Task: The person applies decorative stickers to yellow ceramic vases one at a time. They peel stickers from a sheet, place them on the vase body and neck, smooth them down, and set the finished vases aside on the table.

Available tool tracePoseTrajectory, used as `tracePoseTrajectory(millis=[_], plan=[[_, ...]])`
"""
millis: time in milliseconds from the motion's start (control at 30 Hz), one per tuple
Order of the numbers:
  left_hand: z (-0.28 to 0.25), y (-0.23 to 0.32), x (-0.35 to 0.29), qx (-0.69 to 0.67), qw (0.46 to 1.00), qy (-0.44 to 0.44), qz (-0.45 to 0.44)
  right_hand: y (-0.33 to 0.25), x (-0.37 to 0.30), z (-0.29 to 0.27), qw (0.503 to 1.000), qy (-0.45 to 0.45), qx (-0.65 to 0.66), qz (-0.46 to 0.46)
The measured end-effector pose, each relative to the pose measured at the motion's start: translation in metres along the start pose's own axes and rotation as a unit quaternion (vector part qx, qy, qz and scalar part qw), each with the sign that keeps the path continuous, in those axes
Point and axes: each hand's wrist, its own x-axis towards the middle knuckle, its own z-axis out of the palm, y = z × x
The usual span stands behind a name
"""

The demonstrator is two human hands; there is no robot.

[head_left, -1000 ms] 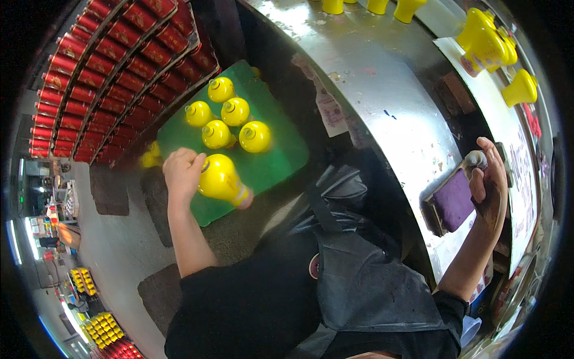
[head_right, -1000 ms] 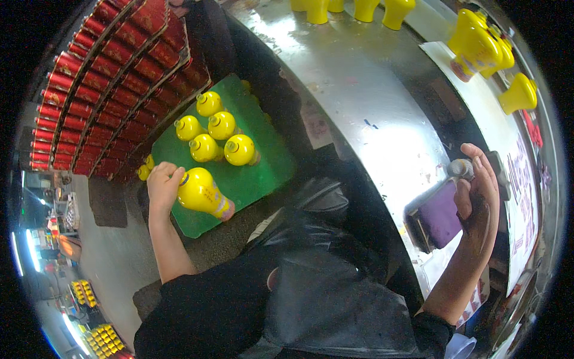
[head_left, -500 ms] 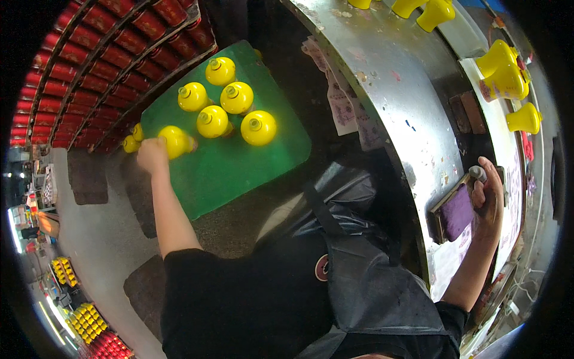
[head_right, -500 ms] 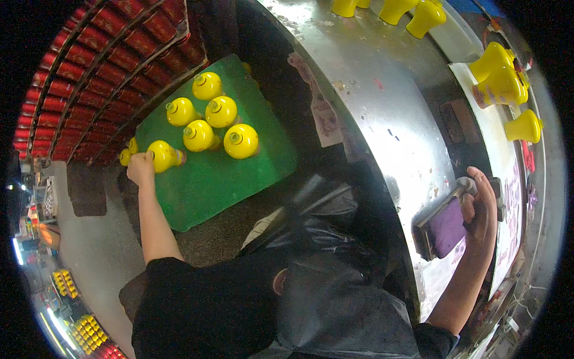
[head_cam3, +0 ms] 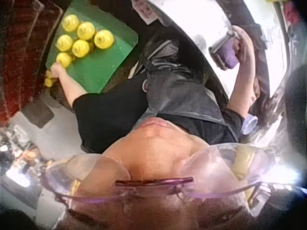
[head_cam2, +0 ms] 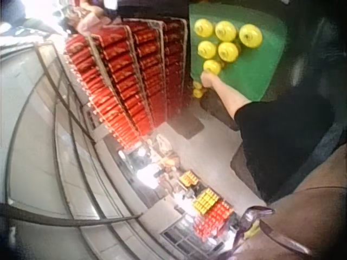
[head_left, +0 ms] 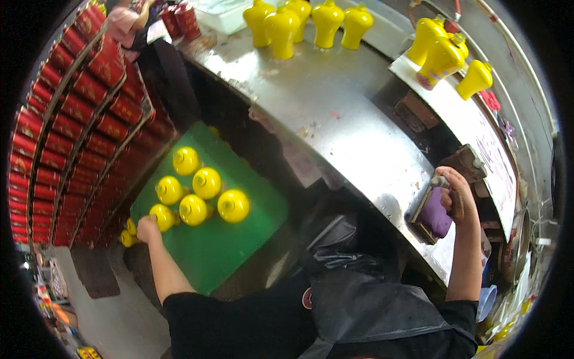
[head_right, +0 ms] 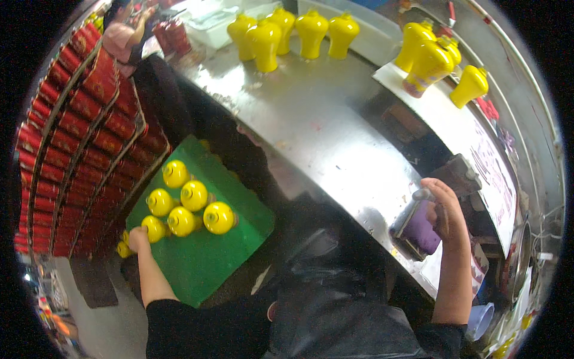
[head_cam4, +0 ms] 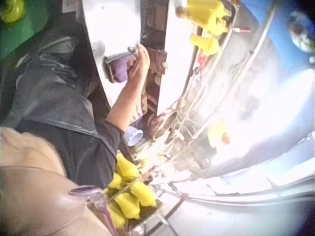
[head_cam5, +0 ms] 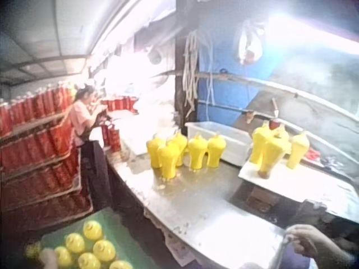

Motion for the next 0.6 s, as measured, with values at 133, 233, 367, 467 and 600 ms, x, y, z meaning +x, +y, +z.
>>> tracePoseTrajectory(millis=[133,233,367,467,600], plan=[[-0.026,0.016,0.002,0.002,0.999,0.014,-0.033,-0.004,-0.001,0.005,1.0,-0.014,0.027,-0.006],[-0.062,0.058,0.001,0.047,0.99,0.134,0.024,-0.01,0.002,0.009,1.0,-0.013,0.02,0.006],[-0.123,0.188,-0.004,-0.19,0.948,0.195,0.166,-0.012,0.006,0.011,0.999,-0.042,0.02,0.016],[-0.175,0.318,-0.032,-0.349,0.877,0.145,0.298,-0.008,-0.005,0.005,0.994,-0.101,0.026,0.011],[-0.236,0.492,-0.111,-0.526,0.728,0.061,0.436,0.0,-0.03,-0.007,0.988,-0.137,0.045,0.054]])
